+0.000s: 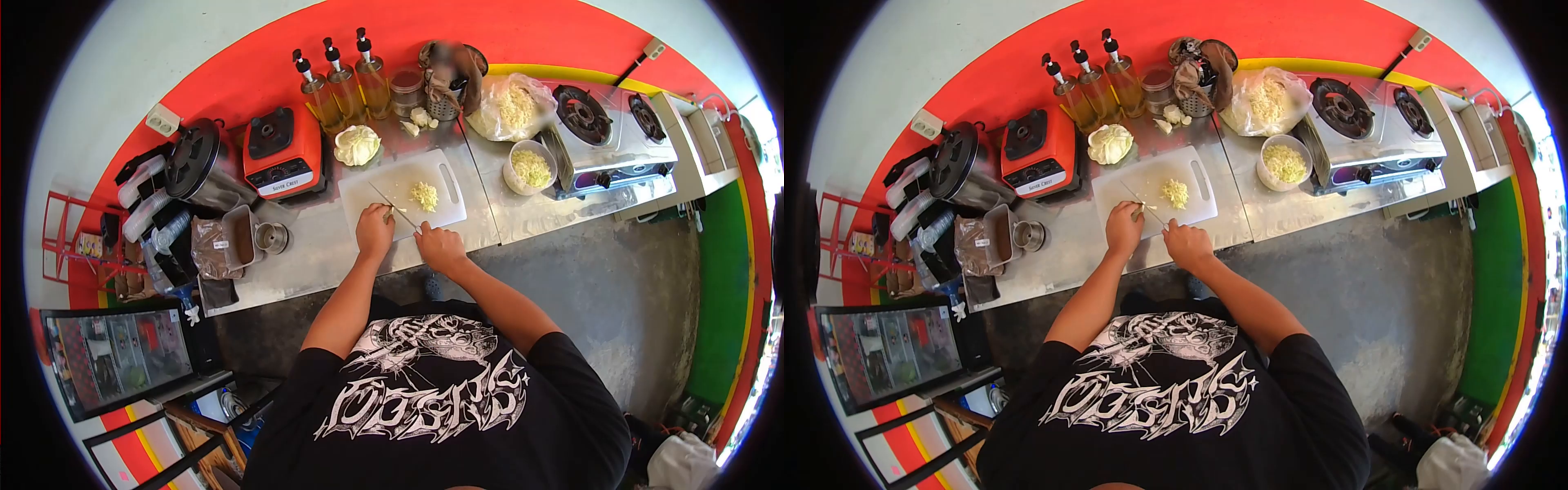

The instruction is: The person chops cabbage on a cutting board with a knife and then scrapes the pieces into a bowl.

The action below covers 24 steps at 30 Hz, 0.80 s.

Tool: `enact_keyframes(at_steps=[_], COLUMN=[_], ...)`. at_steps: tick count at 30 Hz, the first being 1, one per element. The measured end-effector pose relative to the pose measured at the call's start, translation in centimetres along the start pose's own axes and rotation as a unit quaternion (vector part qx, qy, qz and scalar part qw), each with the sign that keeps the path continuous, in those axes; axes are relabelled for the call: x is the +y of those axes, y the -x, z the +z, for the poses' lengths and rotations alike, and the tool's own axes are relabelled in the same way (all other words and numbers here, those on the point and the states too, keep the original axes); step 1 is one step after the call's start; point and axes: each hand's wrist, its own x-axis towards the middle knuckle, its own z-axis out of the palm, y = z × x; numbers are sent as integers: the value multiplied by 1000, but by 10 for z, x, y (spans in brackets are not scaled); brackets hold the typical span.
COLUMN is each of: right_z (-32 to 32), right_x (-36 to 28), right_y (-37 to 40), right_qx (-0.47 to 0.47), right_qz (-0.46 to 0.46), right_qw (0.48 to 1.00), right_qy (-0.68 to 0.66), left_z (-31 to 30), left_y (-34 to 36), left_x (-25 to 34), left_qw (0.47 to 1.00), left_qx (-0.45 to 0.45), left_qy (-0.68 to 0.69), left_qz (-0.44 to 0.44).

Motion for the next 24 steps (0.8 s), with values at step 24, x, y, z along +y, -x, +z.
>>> enact_keyframes(at_steps=[24], right_z=[15], right_x=[-29], right_y=[-16], right_qx=[-29], right_qz=[52], right_qw=[994], right_qy=[93], left_z=[-20], left_y=[-14], left_x=[-9], left_qw=[987], left_qx=[-102], left_qy=[-88], left_qz=[84])
